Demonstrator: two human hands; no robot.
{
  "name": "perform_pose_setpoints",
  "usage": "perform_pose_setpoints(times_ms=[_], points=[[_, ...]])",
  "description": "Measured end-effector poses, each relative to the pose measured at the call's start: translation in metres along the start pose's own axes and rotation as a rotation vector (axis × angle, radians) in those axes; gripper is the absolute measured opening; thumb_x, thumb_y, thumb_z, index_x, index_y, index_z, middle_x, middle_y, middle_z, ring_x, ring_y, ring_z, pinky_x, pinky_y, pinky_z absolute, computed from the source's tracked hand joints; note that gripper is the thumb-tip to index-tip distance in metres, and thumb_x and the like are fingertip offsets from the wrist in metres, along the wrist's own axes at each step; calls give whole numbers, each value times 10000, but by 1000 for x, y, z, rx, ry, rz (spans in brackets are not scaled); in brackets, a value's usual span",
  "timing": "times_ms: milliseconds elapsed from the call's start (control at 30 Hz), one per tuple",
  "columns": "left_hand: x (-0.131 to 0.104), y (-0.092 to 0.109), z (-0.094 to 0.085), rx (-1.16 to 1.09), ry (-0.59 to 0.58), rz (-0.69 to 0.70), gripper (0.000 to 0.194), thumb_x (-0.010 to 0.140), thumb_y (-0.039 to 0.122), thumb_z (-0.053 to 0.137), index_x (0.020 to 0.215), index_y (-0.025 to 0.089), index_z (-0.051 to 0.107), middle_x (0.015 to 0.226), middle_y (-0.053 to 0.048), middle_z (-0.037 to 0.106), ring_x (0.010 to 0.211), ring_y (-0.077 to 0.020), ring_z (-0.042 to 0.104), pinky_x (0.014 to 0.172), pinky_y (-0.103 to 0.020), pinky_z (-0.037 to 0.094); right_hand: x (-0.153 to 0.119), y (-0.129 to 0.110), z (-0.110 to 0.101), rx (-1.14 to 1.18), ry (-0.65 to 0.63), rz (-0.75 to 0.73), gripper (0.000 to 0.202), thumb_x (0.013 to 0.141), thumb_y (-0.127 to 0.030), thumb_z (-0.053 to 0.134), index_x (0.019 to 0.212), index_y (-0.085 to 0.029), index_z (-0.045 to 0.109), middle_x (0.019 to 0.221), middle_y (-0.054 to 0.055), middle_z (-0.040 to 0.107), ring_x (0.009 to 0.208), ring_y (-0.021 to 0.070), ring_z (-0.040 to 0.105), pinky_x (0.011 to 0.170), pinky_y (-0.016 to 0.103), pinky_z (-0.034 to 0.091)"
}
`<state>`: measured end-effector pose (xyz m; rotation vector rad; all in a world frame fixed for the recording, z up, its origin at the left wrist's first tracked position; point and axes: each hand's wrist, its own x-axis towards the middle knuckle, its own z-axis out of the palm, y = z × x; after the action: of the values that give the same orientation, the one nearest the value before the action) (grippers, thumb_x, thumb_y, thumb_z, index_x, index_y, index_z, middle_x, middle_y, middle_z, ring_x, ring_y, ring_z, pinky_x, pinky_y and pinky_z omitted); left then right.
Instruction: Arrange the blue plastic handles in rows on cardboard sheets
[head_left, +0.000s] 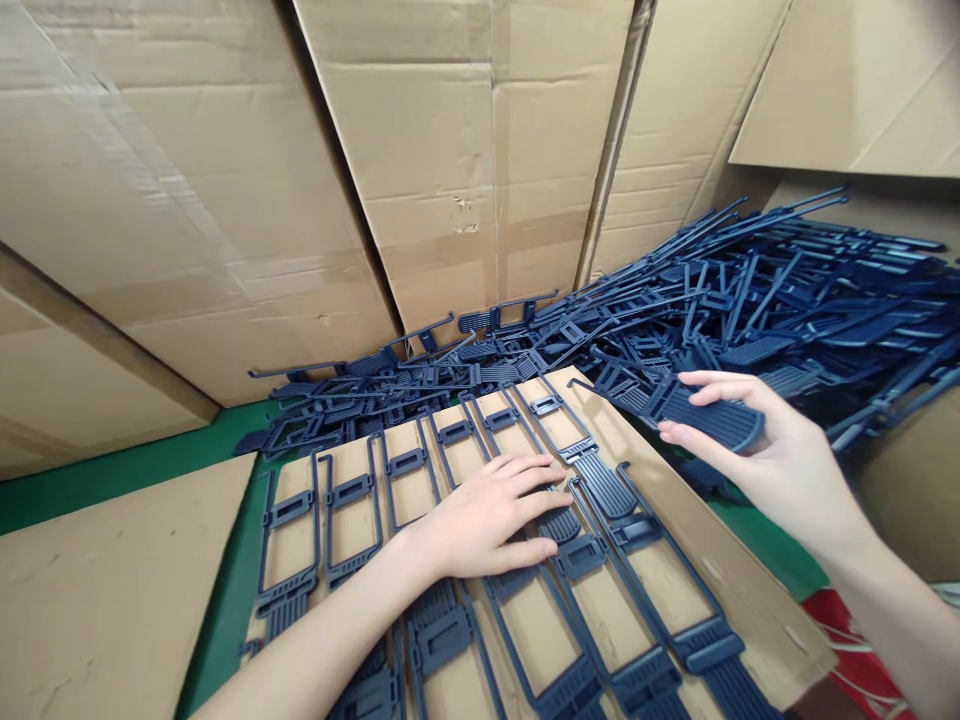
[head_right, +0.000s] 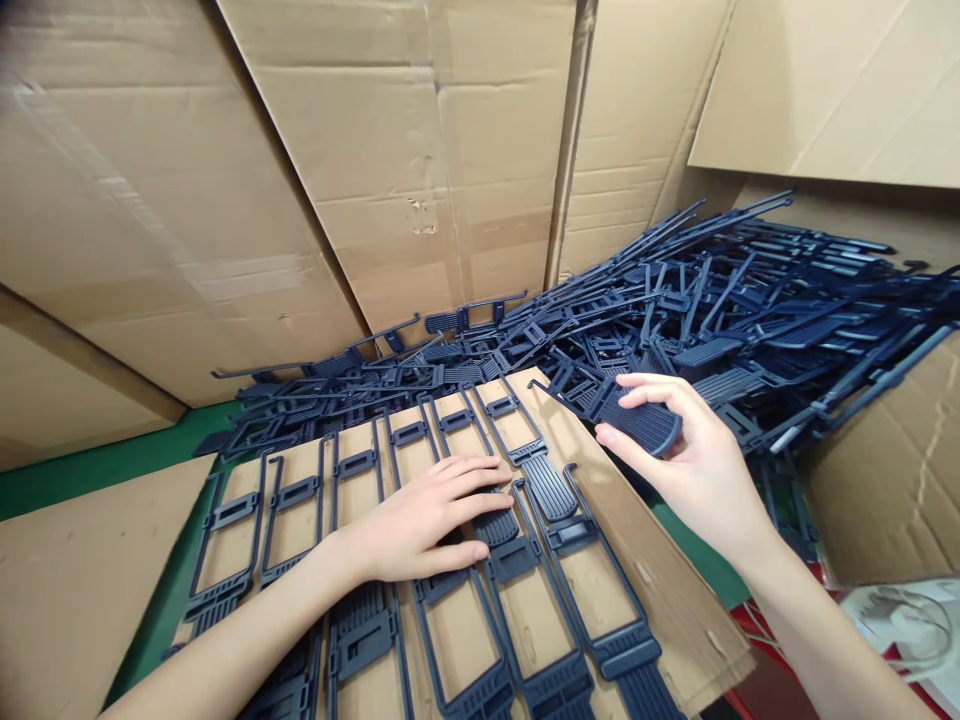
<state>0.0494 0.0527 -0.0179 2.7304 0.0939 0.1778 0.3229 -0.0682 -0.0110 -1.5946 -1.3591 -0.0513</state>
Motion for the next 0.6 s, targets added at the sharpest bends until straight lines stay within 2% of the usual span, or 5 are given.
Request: perform_pose_setpoints(times_ms=[100,233,367,467,600], points=[[0,0,0,-11,6,-5,453,943,433,498,1335,206,517,1478,-86,454,1411,-257,329,1172,-448,250,-9,7,-5,-133,-11,-88,174,803,-349,697,898,-235,606,1103,36,653,1019,205,629,853,332,503],[1,0,-1,-11,2,-2,455,943,428,498,1339,203,513,1480,-89,450,1412,-254,325,1175,-444,245,-20,13,-10,-289,-43,-286,117,821,-283,688,893,-210,631,940,34,660,860,180,650,839,335,505],[1,0,0,-6,-7,-7,462,944,428,498,1344,196,511,1486,-86,442,1418,-251,314,1182,-436,230,-21,13,-11,-288,94,-414,123,771,-173,743,849,-189,649,868,37,671,781,170,664,769,317,524],[0,-1,0,-8,-7,-6,466,945,432,496,1345,195,510,1487,-86,440,1420,-251,309,1186,-433,220,-19,12,-7,-256,192,-510,187,746,-100,755,898,-185,686,892,53,687,786,173,675,743,309,544],[1,-1,1,-20,6,1,461,943,427,499,1347,206,506,1480,-89,450,1420,-255,311,1178,-440,238,-18,12,5,-218,179,-506,245,769,-106,738,988,-211,712,987,68,689,849,186,673,782,343,563]])
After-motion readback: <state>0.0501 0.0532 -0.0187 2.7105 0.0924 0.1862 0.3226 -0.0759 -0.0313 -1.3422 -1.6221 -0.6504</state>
